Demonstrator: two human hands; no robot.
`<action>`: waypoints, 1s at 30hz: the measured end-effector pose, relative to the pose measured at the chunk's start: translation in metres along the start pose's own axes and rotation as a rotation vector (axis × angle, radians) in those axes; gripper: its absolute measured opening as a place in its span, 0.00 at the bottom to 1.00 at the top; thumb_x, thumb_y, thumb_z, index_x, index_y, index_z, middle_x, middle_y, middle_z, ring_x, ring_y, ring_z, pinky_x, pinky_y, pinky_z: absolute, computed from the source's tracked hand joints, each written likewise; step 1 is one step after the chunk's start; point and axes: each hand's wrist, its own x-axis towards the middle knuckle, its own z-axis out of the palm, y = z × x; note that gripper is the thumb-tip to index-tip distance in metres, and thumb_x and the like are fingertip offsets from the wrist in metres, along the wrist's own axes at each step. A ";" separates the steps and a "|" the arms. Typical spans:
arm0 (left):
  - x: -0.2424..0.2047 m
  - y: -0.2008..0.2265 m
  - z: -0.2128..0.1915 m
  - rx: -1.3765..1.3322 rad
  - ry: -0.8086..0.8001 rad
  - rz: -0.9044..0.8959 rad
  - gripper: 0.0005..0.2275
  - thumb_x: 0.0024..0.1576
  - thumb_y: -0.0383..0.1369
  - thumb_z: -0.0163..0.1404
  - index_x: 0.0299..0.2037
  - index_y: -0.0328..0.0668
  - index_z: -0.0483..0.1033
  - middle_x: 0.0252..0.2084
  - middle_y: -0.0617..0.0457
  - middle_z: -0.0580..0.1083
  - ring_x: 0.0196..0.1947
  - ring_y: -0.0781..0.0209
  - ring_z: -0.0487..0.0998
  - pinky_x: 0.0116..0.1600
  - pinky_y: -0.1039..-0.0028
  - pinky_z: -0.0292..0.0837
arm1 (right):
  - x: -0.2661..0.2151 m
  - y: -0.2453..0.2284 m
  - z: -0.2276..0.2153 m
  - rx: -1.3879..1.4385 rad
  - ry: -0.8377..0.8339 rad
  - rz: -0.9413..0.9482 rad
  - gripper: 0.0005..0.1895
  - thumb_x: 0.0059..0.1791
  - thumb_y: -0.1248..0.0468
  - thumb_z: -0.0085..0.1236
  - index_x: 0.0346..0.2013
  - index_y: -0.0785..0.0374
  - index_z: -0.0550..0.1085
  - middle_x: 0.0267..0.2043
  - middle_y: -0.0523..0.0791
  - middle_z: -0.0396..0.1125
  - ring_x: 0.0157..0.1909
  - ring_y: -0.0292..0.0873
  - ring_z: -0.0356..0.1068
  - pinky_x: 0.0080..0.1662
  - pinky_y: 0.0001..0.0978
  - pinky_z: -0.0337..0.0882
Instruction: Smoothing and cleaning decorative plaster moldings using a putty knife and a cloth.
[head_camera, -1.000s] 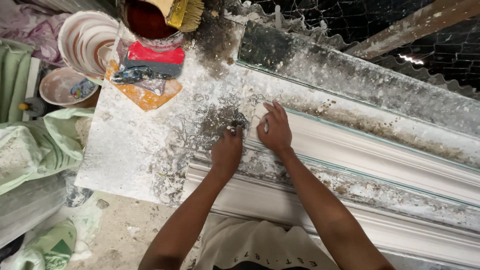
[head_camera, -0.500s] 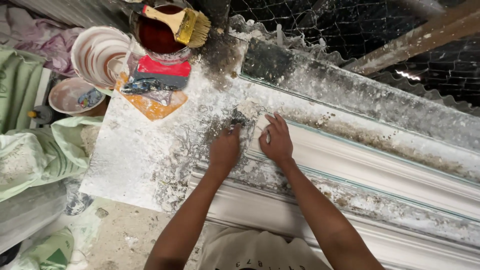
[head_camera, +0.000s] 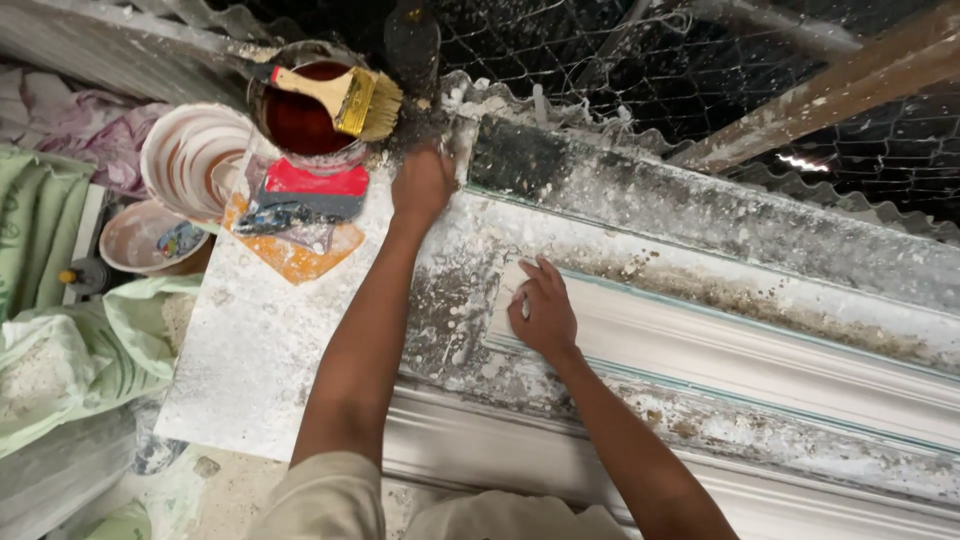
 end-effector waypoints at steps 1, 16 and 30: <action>0.019 -0.005 0.012 -0.001 0.001 0.007 0.12 0.64 0.37 0.47 0.50 0.37 0.75 0.47 0.33 0.78 0.45 0.31 0.79 0.49 0.45 0.76 | 0.000 0.000 0.000 -0.003 0.006 0.001 0.03 0.45 0.67 0.55 0.30 0.63 0.71 0.62 0.50 0.68 0.72 0.61 0.57 0.67 0.51 0.63; 0.053 -0.016 -0.002 -0.768 -0.375 -0.457 0.12 0.63 0.27 0.38 0.51 0.45 0.74 0.20 0.55 0.70 0.12 0.68 0.64 0.15 0.74 0.51 | -0.006 0.002 0.003 -0.021 -0.027 0.025 0.04 0.48 0.65 0.53 0.30 0.61 0.69 0.64 0.49 0.67 0.74 0.58 0.55 0.66 0.49 0.64; 0.024 0.067 -0.033 0.381 0.059 -0.047 0.11 0.60 0.27 0.48 0.53 0.41 0.75 0.48 0.40 0.77 0.46 0.43 0.81 0.43 0.55 0.77 | 0.000 0.000 0.001 -0.030 -0.025 0.016 0.03 0.46 0.66 0.54 0.29 0.61 0.69 0.63 0.49 0.67 0.73 0.59 0.56 0.66 0.50 0.64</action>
